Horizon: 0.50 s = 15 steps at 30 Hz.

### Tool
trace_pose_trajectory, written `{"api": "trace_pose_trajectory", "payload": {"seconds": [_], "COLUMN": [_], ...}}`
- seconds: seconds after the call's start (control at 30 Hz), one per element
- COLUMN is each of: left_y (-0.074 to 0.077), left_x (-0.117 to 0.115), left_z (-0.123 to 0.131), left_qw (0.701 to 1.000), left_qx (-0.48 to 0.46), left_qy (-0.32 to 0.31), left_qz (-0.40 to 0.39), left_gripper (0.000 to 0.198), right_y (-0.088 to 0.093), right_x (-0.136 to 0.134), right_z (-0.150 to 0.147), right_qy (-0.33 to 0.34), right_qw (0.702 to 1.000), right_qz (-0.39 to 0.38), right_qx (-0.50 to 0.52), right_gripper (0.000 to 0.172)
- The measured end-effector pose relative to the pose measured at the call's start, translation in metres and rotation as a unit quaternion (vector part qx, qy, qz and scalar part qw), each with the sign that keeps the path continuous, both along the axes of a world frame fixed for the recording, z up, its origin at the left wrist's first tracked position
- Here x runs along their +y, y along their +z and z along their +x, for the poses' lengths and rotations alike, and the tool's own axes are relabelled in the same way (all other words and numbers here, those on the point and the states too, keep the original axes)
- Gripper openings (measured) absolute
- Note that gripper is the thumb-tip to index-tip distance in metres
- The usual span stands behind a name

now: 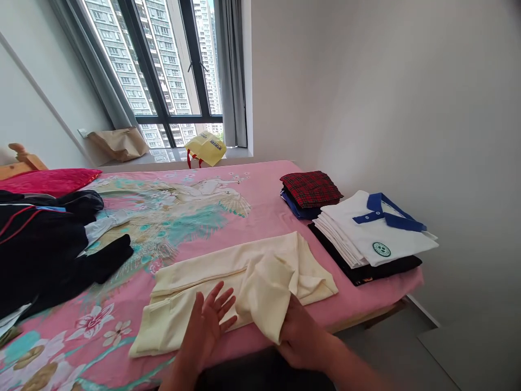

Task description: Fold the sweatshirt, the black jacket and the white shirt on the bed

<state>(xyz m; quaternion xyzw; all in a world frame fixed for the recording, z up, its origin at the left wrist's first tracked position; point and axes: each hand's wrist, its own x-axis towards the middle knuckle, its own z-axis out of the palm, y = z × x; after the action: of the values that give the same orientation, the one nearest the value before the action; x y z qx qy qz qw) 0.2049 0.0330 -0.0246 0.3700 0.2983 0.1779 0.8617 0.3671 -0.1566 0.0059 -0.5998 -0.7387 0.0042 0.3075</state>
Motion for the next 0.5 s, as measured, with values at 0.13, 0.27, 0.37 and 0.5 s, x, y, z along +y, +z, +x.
{"api": "trace_pose_trajectory", "payload": {"seconds": [0.13, 0.27, 0.37, 0.5], "left_y": [-0.042, -0.063, -0.058, -0.038], "left_x": [-0.035, -0.056, -0.061, -0.056], "left_z": [-0.039, -0.053, -0.057, -0.055], "left_qw": [0.985, 0.972, 0.958, 0.859], "left_qx": [0.167, 0.22, 0.175, 0.136], "left_qy": [0.053, 0.044, 0.055, -0.044], "left_qz": [-0.006, 0.064, 0.223, 0.492], "left_gripper": [0.074, 0.068, 0.084, 0.085], "right_y": [-0.053, -0.09, -0.098, -0.102], "right_x": [-0.025, -0.041, -0.047, -0.049], "right_z": [-0.028, -0.035, -0.04, -0.047], "right_qy": [-0.027, -0.066, -0.088, -0.113], "right_qw": [0.998, 0.992, 0.992, 0.992], "right_qz": [-0.054, -0.067, -0.053, -0.029], "right_qx": [-0.034, -0.078, -0.079, -0.054], "right_gripper": [0.034, 0.039, 0.036, 0.033]}}
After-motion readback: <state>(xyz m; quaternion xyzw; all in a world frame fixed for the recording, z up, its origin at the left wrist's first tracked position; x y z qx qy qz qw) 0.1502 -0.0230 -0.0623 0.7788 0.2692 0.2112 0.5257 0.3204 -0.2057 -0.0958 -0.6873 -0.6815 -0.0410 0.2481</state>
